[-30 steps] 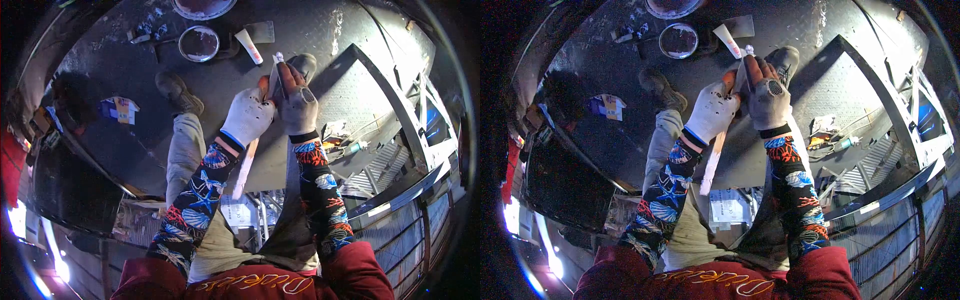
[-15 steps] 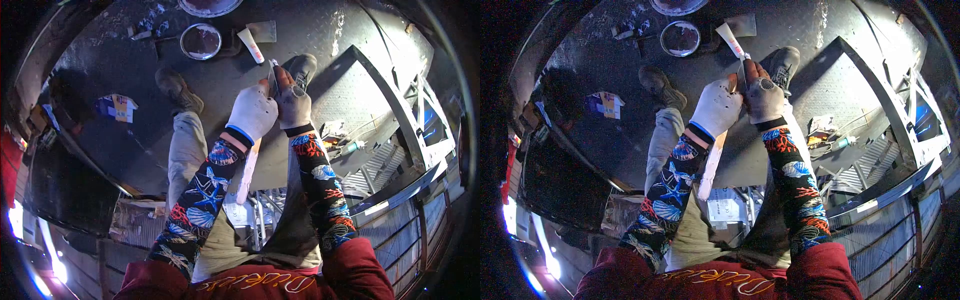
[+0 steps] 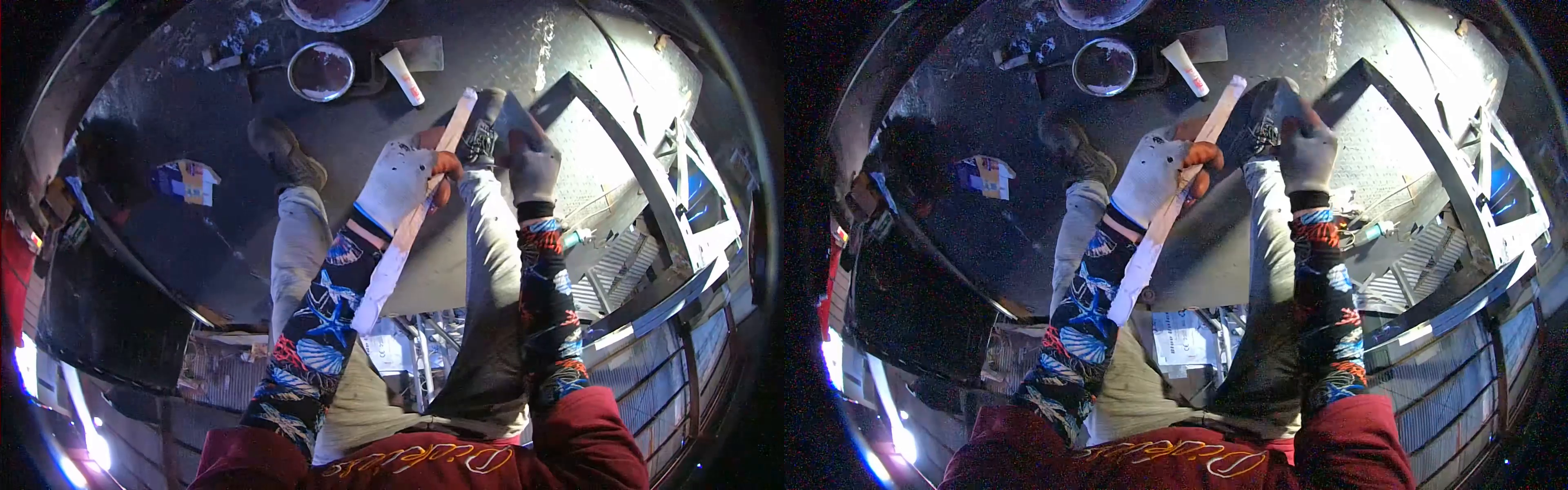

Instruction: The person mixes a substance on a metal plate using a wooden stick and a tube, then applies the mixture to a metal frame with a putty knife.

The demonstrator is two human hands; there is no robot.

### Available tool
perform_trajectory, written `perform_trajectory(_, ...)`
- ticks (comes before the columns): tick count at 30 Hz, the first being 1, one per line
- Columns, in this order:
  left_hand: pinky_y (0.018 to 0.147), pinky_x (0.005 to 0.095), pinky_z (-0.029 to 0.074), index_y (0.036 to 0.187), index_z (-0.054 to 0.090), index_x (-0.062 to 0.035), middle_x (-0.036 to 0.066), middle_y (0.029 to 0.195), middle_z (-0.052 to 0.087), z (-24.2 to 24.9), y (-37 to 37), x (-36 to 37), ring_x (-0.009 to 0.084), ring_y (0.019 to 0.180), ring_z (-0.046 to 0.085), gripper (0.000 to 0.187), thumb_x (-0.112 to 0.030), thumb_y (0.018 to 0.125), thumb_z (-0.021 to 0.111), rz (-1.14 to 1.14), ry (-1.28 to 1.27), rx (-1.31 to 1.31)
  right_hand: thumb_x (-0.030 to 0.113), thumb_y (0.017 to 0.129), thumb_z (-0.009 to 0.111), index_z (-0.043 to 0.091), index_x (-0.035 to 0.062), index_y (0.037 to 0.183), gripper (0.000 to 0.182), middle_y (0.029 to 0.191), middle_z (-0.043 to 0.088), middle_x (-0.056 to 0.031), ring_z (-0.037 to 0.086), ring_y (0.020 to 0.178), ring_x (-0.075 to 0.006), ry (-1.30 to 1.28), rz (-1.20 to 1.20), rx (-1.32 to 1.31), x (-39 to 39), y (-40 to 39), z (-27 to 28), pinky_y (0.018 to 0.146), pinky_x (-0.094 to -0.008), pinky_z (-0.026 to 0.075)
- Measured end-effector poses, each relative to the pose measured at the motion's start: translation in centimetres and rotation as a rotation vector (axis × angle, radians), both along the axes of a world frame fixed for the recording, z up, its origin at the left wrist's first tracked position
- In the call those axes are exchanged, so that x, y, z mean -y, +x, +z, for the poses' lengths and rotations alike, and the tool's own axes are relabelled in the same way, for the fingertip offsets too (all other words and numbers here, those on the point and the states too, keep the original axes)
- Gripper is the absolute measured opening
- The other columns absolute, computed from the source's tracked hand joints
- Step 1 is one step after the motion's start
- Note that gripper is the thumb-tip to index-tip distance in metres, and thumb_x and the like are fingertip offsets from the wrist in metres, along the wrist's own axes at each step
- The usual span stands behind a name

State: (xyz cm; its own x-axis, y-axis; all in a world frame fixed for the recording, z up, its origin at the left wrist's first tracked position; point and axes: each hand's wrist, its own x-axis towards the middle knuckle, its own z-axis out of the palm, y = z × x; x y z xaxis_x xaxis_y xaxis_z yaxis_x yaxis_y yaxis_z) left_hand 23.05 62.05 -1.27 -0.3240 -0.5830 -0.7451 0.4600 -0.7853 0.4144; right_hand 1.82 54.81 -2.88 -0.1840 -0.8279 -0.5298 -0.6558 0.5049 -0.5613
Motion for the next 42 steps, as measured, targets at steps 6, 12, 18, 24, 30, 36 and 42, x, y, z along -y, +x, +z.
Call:
perform_trajectory(6, 0.046, 0.0246, 0.043, 0.101, 0.066, 0.0004, 0.006, 0.072, 0.063, 0.7, -0.4, 1.2, 0.0126, 0.052, 0.059, 0.021, -0.017, 0.091, 0.060, 0.043, 0.103, 0.047, 0.010, 0.087, 0.057, 0.060, 0.0136, 0.127, 0.040, 0.119, 0.066, -0.0136, 0.068, 0.100, -0.0302, -0.249, 0.585, -0.177, -1.7, 1.4, 1.5, 0.085, -0.0368, 0.054)
perform_trajectory(12, 0.047, 0.0324, 0.050, 0.099, 0.066, 0.0026, 0.014, 0.069, 0.064, 1.9, -1.3, 1.8, 0.0221, 0.052, 0.064, 0.021, -0.012, 0.089, 0.056, -0.161, 0.154, 0.405, 0.006, 0.082, 0.055, 0.050, 0.0112, 0.133, 0.051, 0.131, 0.058, -0.0142, 0.058, 0.118, -0.0326, -0.212, 0.769, -0.265, -3.2, 4.0, 0.7, 0.091, -0.0400, 0.053)
perform_trajectory(18, 0.057, 0.0437, 0.052, 0.079, 0.061, 0.0059, 0.026, 0.067, 0.063, -0.8, -2.3, -0.3, 0.0386, 0.062, 0.066, 0.019, -0.013, 0.082, 0.060, -0.325, -0.150, 0.721, 0.015, 0.081, 0.062, 0.038, 0.0090, 0.141, 0.064, 0.137, 0.051, -0.0180, 0.053, 0.122, -0.0405, -0.125, 0.766, -0.222, -3.4, 4.9, -1.0, 0.094, -0.0441, 0.052)
perform_trajectory(24, 0.069, 0.0478, 0.052, 0.089, 0.062, 0.0048, 0.028, 0.076, 0.063, -1.7, -2.6, -0.7, 0.0433, 0.079, 0.065, 0.021, -0.014, 0.080, 0.060, -0.191, -0.085, 0.680, 0.024, 0.078, 0.067, 0.030, 0.0070, 0.146, 0.079, 0.140, 0.048, -0.0187, 0.053, 0.123, -0.0405, -0.180, 0.857, -0.195, -4.6, 4.9, -3.4, 0.089, -0.0436, 0.054)
perform_trajectory(30, 0.038, 0.0311, 0.044, 0.115, 0.058, 0.0067, 0.011, 0.064, 0.060, -4.4, -2.6, -2.4, 0.0192, 0.042, 0.059, 0.032, -0.006, 0.085, 0.057, -0.142, -0.059, 0.566, 0.019, 0.083, 0.059, 0.037, 0.0046, 0.140, 0.062, 0.136, 0.052, -0.0169, 0.055, 0.123, -0.0333, -0.046, 0.857, -0.217, -5.6, 6.1, -4.7, 0.085, -0.0395, 0.056)
perform_trajectory(36, 0.040, 0.0312, 0.047, 0.096, 0.057, 0.0006, 0.010, 0.070, 0.060, -1.1, -1.3, -0.8, 0.0199, 0.047, 0.061, 0.013, -0.010, 0.089, 0.057, 0.055, 0.325, 0.314, 0.018, 0.083, 0.056, 0.054, 0.0093, 0.132, 0.049, 0.112, 0.067, -0.0194, 0.067, 0.096, -0.0353, 0.060, 0.780, -0.117, -4.1, 4.9, -6.2, 0.081, -0.0416, 0.053)
perform_trajectory(42, 0.042, 0.0321, 0.049, 0.107, 0.057, -0.0009, 0.008, 0.071, 0.060, -3.9, -1.4, -5.3, 0.0206, 0.049, 0.060, 0.019, -0.010, 0.091, 0.053, 0.051, 0.479, 0.122, 0.018, 0.089, 0.048, 0.062, 0.0085, 0.107, 0.025, 0.094, 0.069, -0.0176, 0.068, 0.086, -0.0363, 0.118, 0.778, -0.237, -6.9, 5.4, -10.6, 0.074, -0.0470, 0.054)
